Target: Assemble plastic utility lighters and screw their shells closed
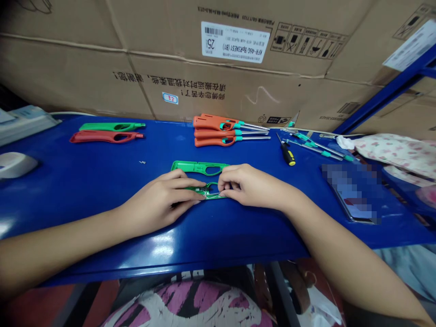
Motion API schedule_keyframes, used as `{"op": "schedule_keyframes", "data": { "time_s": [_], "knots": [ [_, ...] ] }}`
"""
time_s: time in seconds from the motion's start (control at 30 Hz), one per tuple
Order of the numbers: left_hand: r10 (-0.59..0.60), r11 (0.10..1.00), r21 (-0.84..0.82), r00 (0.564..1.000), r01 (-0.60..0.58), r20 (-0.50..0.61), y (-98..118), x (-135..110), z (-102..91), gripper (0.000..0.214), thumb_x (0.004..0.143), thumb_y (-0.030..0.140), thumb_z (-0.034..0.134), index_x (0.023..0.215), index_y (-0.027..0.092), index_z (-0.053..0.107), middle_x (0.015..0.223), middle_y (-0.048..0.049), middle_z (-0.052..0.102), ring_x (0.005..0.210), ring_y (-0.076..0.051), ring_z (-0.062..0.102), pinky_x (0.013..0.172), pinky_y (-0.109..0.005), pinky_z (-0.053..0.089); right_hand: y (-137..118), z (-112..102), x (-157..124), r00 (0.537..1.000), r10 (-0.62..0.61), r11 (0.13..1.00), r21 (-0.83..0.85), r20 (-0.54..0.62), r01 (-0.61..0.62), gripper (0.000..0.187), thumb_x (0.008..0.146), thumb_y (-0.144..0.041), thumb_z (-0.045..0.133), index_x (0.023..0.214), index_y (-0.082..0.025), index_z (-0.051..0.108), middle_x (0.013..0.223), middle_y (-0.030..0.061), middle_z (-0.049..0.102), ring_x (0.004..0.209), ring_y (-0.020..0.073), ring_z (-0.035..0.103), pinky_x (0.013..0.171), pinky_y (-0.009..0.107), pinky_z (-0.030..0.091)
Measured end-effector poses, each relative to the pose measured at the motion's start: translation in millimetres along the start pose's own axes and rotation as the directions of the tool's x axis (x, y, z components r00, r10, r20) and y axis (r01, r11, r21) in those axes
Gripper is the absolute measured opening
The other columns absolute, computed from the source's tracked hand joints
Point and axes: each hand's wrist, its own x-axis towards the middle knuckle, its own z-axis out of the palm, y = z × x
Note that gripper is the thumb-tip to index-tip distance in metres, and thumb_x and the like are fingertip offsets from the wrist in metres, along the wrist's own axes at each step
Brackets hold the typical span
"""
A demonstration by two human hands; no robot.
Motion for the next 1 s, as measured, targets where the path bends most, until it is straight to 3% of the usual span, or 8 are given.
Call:
{"op": "schedule_keyframes", "data": {
  "time_s": [0.37,0.8,1.0],
  "knots": [
    [-0.014,0.999,-0.036,1.000,0.013,-0.026,-0.7,-0.9,3.3,0.023,0.099,0.022,0.054,0.111,0.022,0.074,0.121,-0.0037,0.072,0.094,-0.021,0.058,0.085,-0.036,0.052,0.2,0.0,1.2,1.000,-0.010,0.999,0.047,0.022,0.008,0.013,0.090,-0.011,0.059,0.088,-0.017,0.070,0.089,0.0032,0.068,0.078,0.0132,0.060,0.069,0.025,0.044],
    [-0.002,1.000,-0.007,1.000,0.002,0.006,-2.4,-1.4,4.0,0.031,0.096,0.017,0.056,0.117,0.029,0.074,0.128,-0.0005,0.070,0.095,-0.023,0.055,0.085,-0.038,0.051,-1.3,5.9,3.6,0.999,-0.043,0.998,0.045,-0.017,0.044,0.010,0.088,-0.011,0.061,0.090,-0.017,0.069,0.089,0.0021,0.067,0.070,0.0104,0.053,0.063,0.023,0.040],
    [0.001,1.000,-0.003,1.000,-0.001,-0.026,-3.1,-2.9,4.0,0.026,0.097,0.019,0.056,0.112,0.028,0.075,0.125,-0.0007,0.071,0.095,-0.022,0.058,0.084,-0.036,0.052,-6.5,0.4,0.9,1.000,0.016,0.995,0.102,0.007,-0.017,0.010,0.087,-0.010,0.060,0.090,-0.017,0.066,0.084,-0.0004,0.064,0.065,0.0095,0.048,0.061,0.022,0.039]
  ]
}}
